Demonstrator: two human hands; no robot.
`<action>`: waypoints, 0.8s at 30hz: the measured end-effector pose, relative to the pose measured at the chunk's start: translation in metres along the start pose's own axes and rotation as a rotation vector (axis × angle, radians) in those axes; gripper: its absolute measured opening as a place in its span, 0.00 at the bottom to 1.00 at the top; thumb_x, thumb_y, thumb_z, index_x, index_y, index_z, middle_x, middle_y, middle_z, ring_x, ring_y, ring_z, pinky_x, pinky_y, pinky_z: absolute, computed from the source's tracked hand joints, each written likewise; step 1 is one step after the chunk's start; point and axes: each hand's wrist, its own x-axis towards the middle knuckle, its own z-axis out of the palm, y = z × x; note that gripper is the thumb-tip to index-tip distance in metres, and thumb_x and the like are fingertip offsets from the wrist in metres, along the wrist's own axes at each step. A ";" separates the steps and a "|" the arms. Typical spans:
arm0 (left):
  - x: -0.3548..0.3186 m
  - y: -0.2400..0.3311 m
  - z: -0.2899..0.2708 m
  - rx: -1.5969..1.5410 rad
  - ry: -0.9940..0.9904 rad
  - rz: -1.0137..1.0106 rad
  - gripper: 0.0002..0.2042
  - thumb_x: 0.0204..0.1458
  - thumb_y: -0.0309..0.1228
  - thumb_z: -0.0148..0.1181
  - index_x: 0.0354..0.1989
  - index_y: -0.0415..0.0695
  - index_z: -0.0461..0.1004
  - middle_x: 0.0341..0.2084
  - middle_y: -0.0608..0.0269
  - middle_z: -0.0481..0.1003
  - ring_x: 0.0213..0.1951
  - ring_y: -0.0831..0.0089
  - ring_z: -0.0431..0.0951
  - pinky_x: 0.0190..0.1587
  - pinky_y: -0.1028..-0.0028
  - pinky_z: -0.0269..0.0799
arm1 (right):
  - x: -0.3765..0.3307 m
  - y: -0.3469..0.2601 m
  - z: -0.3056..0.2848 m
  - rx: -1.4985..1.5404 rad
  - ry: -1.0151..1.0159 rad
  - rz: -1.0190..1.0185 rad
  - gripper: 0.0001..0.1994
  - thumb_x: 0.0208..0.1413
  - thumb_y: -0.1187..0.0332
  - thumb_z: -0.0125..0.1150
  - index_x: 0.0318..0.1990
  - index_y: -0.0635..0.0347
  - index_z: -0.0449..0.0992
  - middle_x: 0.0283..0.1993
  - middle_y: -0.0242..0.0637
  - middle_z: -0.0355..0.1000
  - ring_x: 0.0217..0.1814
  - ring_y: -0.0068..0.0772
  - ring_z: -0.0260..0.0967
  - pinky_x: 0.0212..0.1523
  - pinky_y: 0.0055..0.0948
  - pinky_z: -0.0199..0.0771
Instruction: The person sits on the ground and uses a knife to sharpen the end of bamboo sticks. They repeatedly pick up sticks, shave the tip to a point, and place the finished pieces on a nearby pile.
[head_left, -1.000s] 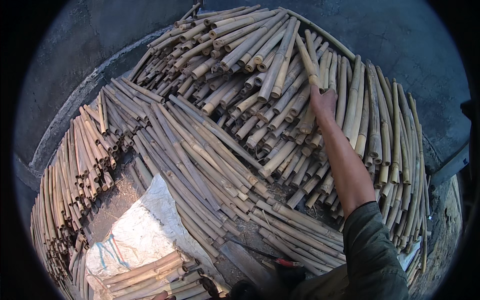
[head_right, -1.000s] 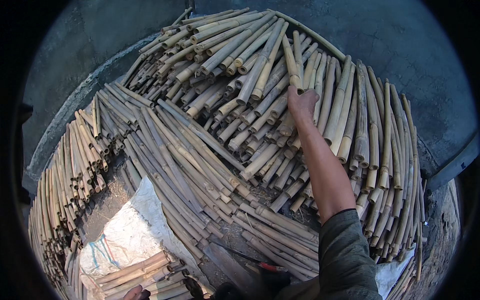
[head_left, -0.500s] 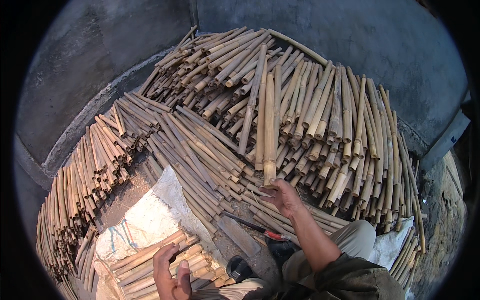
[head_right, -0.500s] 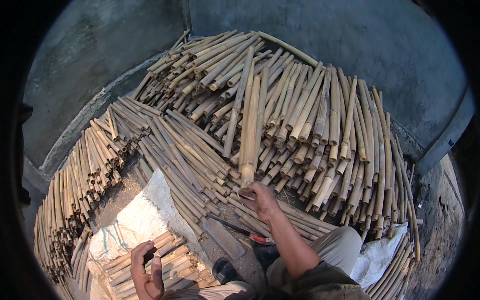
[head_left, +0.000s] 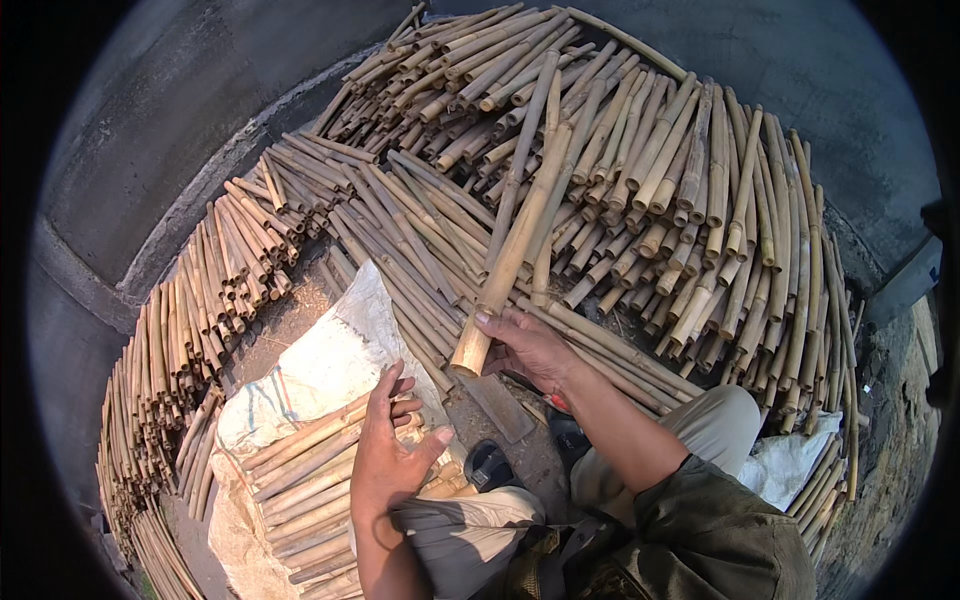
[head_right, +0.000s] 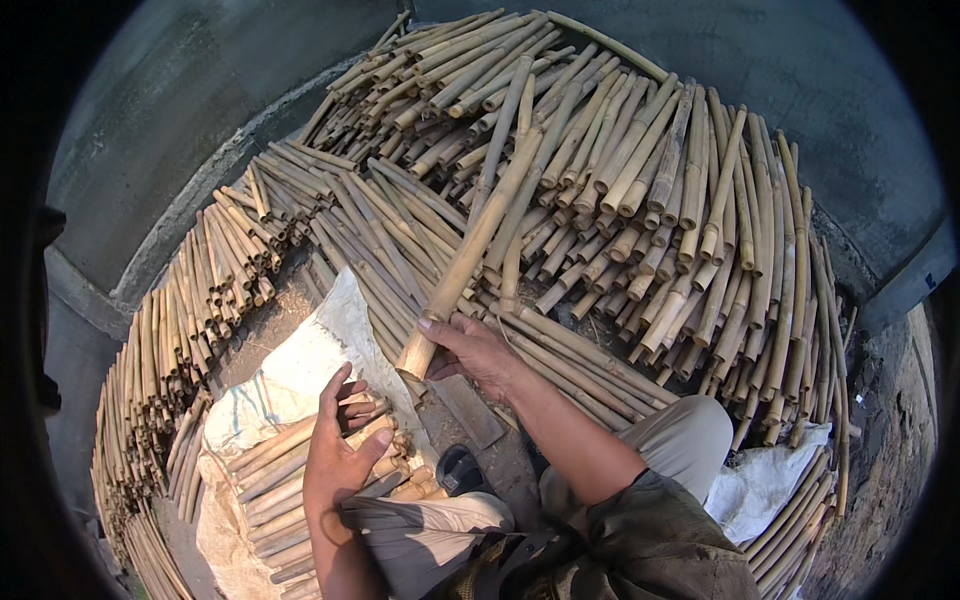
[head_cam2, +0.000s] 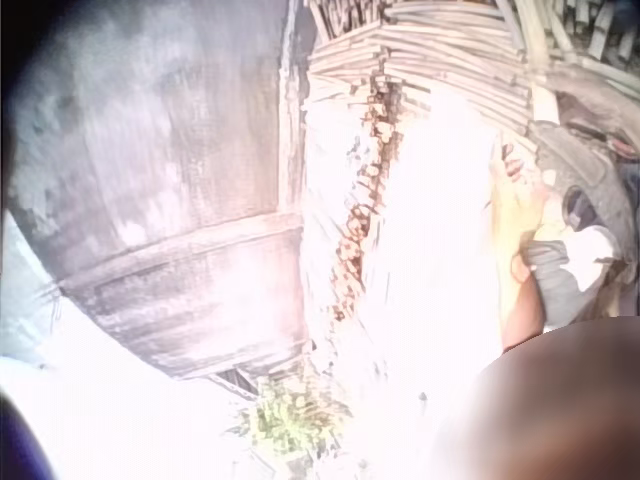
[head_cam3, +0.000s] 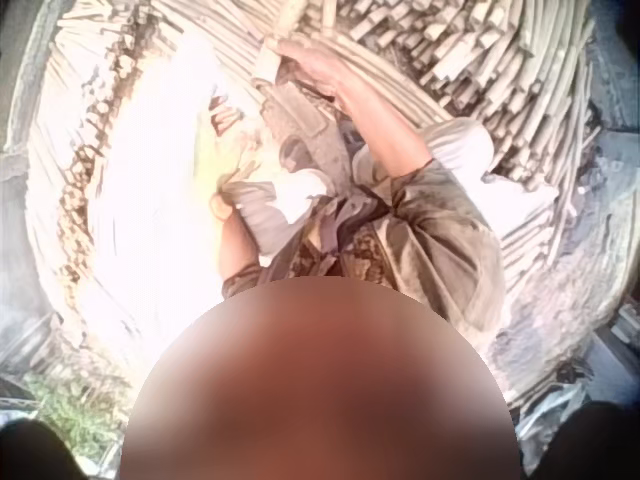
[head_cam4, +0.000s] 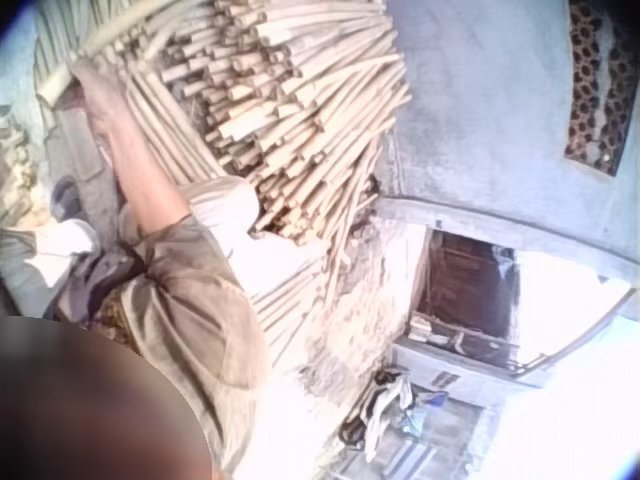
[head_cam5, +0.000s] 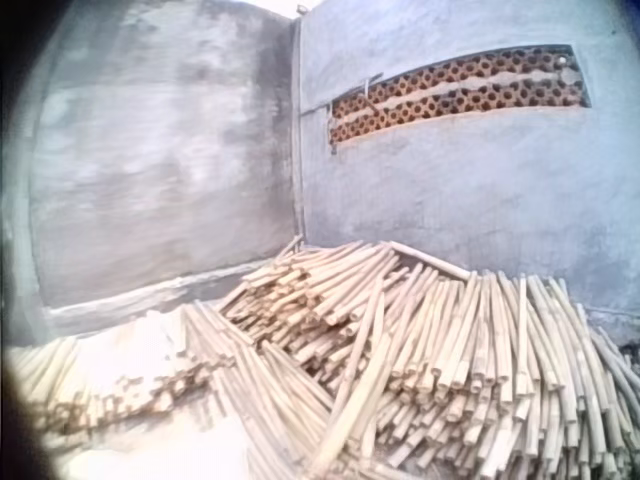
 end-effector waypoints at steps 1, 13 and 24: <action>0.001 0.001 0.008 -0.026 -0.014 -0.003 0.37 0.55 0.29 0.71 0.71 0.40 0.57 0.56 0.45 0.71 0.52 0.61 0.77 0.55 0.65 0.74 | -0.006 0.005 0.016 -0.009 -0.032 0.034 0.26 0.65 0.46 0.61 0.52 0.63 0.71 0.40 0.37 0.76 0.42 0.26 0.77 0.45 0.27 0.81; 0.010 -0.010 -0.016 -0.735 0.468 -0.215 0.24 0.69 0.50 0.49 0.60 0.40 0.68 0.32 0.57 0.75 0.29 0.71 0.77 0.38 0.70 0.78 | 0.008 0.088 -0.055 -0.456 0.196 0.044 0.18 0.70 0.55 0.55 0.45 0.64 0.77 0.36 0.35 0.76 0.37 0.25 0.75 0.44 0.32 0.78; -0.014 -0.008 -0.067 -0.568 1.101 0.082 0.32 0.62 0.60 0.55 0.45 0.35 0.74 0.18 0.69 0.64 0.17 0.83 0.61 0.22 0.81 0.61 | -0.033 0.226 -0.152 -1.806 0.336 0.346 0.22 0.57 0.57 0.64 0.55 0.60 0.75 0.58 0.46 0.71 0.61 0.51 0.70 0.60 0.48 0.72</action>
